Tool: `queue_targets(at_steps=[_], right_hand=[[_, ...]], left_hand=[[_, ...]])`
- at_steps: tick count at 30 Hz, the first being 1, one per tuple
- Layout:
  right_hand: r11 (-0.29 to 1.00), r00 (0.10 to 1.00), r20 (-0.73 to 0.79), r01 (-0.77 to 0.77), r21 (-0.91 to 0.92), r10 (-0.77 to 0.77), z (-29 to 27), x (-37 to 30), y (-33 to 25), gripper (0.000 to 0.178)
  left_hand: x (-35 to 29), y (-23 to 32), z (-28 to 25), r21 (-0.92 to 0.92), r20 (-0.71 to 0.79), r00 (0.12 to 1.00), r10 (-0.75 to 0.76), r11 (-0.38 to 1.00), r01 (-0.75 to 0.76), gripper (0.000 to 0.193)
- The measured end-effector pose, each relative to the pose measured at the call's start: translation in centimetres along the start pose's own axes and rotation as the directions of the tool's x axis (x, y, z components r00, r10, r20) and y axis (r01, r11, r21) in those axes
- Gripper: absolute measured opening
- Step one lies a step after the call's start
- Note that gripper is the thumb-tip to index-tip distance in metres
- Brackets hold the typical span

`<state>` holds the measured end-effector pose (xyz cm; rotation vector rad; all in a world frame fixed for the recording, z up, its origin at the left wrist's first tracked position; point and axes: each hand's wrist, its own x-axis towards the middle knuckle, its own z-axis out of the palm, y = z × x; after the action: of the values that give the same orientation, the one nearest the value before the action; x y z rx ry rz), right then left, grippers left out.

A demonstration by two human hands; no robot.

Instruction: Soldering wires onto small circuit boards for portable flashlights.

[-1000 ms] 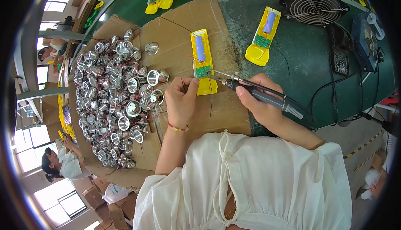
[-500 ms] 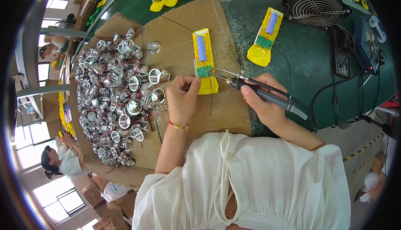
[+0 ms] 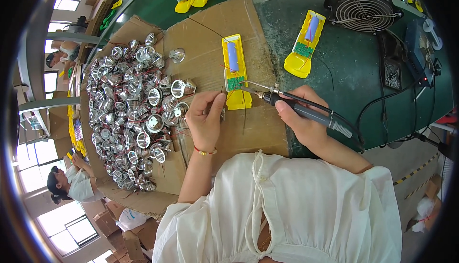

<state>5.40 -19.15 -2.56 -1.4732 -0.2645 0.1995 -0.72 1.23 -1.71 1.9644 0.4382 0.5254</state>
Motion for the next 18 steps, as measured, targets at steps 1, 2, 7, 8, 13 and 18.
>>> queue_targets(at_steps=[1,2,7,8,13,18], right_hand=[[1.000,1.000,0.000,0.002,0.000,-0.002,0.0,0.0,0.0,0.014],[1.000,1.000,-0.005,0.000,0.002,0.000,0.0,0.0,0.0,0.014],[1.000,1.000,0.004,0.020,-0.024,-0.020,0.4,0.2,-0.2,0.014],[0.998,0.999,0.021,0.045,-0.046,-0.044,0.5,0.3,-0.3,0.014],[0.997,0.997,0.062,0.038,-0.074,-0.034,0.9,1.0,-0.1,0.014],[0.999,0.999,0.028,-0.025,-0.025,0.026,0.9,1.0,0.3,0.012]], left_hand=[[0.2,0.1,0.0,0.077,0.026,0.999,0.034,0.996,-0.036,0.006],[0.3,0.1,0.1,0.077,0.026,0.999,0.036,0.996,-0.038,0.006],[0.9,0.2,0.4,0.124,0.096,0.993,-0.062,0.991,0.049,0.008],[1.0,0.4,0.5,0.123,0.096,0.993,-0.064,0.991,0.052,0.008],[1.4,0.6,0.8,0.140,0.124,0.986,-0.115,0.985,0.098,0.009],[1.5,0.3,0.9,0.140,0.112,0.990,-0.090,0.987,0.074,0.009]])
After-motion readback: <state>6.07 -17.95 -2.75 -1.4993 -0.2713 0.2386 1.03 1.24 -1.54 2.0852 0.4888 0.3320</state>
